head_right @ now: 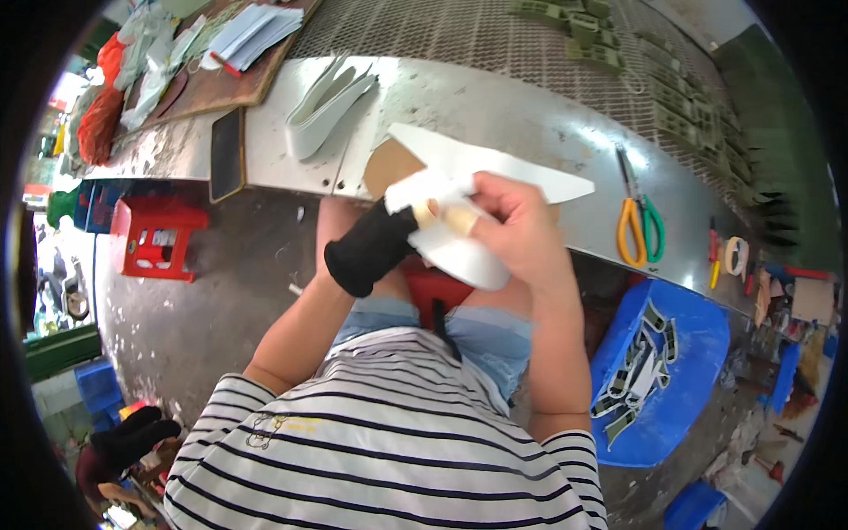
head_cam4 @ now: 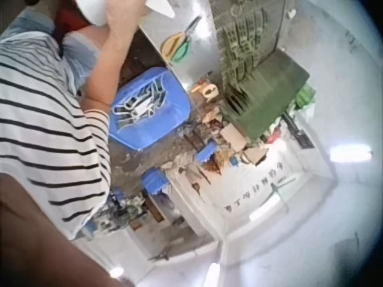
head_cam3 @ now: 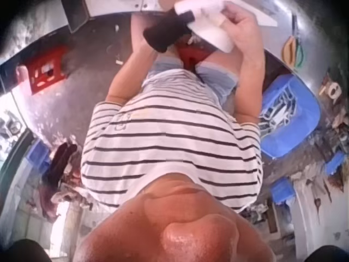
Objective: The recorder is applying a protective film or tape to white shoe components, ensuring smooth coverage and trimming edges as needed.
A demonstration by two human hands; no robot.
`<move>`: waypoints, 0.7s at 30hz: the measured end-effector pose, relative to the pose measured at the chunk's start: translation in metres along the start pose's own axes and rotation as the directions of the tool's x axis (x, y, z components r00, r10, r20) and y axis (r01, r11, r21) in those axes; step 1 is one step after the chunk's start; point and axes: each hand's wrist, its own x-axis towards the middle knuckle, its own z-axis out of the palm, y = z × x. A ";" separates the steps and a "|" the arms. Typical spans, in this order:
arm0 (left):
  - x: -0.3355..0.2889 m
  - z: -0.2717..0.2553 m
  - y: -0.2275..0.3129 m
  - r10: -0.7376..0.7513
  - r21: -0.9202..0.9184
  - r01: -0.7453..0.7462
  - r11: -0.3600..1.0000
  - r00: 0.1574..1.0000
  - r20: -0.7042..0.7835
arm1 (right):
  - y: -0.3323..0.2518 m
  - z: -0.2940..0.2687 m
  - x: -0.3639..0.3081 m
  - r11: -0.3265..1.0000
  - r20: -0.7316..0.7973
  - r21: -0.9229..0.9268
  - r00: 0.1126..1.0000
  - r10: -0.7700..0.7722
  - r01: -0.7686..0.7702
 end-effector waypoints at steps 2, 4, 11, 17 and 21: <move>-0.002 0.016 0.004 -0.023 0.045 0.026 0.999 0.996 -0.082 | 0.000 0.002 0.000 1.000 -0.073 -0.014 0.997 0.013 -0.014; -0.007 0.014 0.022 0.159 0.090 -0.152 0.984 0.984 -0.079 | -0.006 -0.008 0.007 0.996 -0.109 -0.089 0.994 -0.017 0.008; 0.019 0.023 0.044 0.122 -0.165 -0.148 0.975 0.980 -0.157 | -0.023 -0.032 0.032 0.928 -0.204 -0.247 0.921 -0.332 0.279; 0.005 0.017 0.053 0.101 -0.213 -0.112 0.971 0.993 -0.062 | -0.032 -0.011 0.023 0.947 -0.150 -0.294 0.972 -0.179 0.129; -0.009 0.020 0.049 0.119 0.115 -0.115 0.987 0.992 -0.034 | -0.028 -0.007 0.013 0.912 -0.150 -0.363 0.955 -0.258 0.189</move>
